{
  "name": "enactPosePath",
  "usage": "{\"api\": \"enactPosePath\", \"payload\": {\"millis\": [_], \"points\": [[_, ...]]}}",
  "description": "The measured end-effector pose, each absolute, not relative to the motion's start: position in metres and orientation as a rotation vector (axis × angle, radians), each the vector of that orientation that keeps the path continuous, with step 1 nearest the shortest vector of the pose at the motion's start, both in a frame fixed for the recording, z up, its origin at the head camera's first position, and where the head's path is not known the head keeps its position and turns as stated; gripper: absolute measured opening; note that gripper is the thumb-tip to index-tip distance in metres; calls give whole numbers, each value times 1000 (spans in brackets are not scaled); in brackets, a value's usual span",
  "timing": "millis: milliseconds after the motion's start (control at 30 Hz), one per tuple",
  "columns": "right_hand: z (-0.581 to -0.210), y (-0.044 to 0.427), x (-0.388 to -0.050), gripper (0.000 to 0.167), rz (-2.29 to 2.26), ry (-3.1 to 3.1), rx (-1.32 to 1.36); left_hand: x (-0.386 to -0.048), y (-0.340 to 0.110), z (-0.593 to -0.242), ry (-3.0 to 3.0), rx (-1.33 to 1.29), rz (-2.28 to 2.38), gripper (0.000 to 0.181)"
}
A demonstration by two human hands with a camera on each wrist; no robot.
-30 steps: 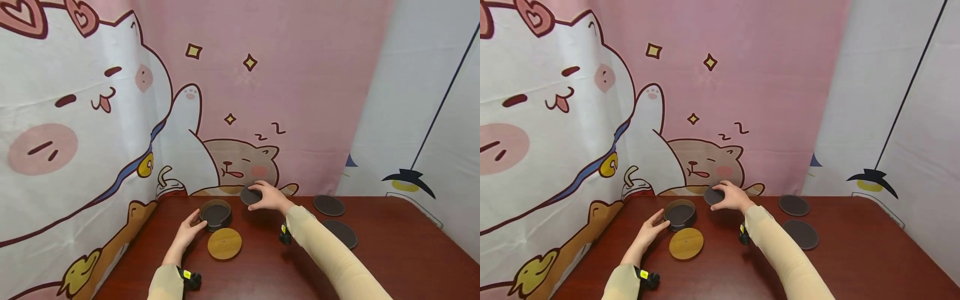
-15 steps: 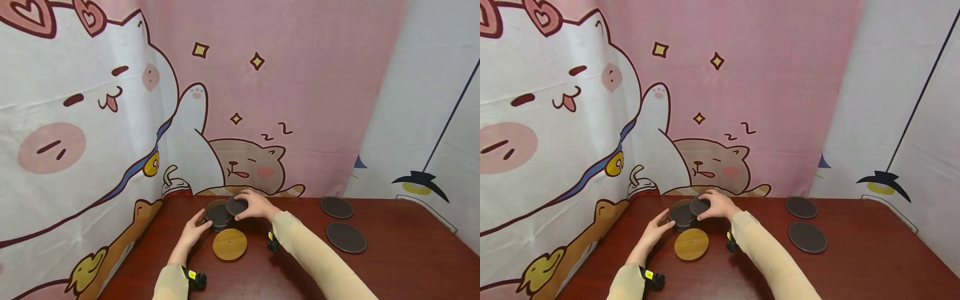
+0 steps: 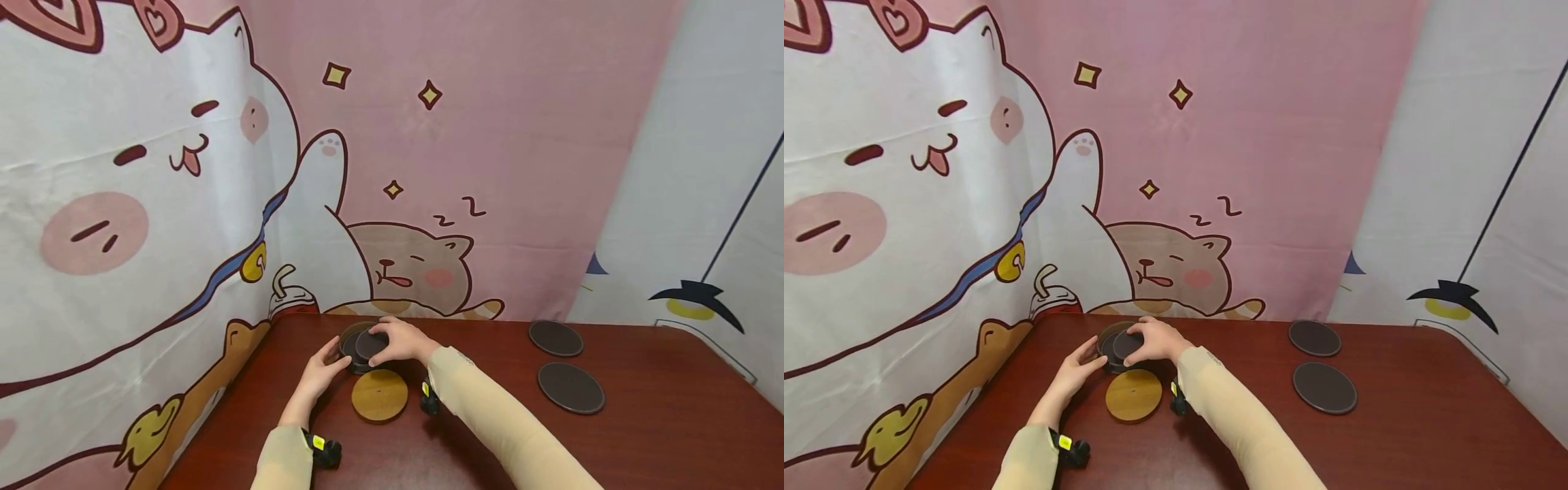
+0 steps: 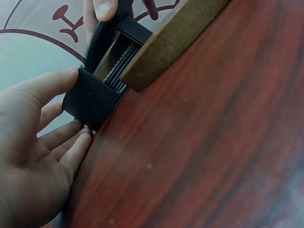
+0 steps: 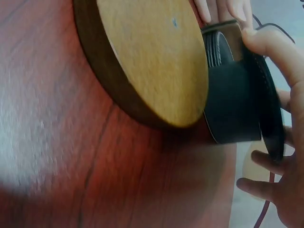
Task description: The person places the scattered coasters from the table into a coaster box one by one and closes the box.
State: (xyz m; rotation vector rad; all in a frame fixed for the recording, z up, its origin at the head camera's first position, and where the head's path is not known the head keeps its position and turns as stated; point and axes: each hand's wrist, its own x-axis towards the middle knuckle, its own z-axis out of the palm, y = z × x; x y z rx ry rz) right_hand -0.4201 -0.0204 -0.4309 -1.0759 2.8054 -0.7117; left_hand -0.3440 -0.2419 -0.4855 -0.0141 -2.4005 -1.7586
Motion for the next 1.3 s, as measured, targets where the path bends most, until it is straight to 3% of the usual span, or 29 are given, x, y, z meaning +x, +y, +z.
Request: {"api": "enactPosePath", "payload": {"millis": [467,767,1000,1300], "points": [[-439,-15,-415,56,-733,2839,-1060,-331,-217,-461,-2426,-113,-1833,67],[-443,14,-409,49,-940,2811,-1085,-345,-218,-487,-2437,-66,-1764,68],[-435,58,-401,50,-1112,2789,-1072,-344,-230,-487,-2427,-41,-1757,70],[-431,154,-374,55,-1249,2859,-988,-341,-244,-484,-2442,-29,-1750,70]]}}
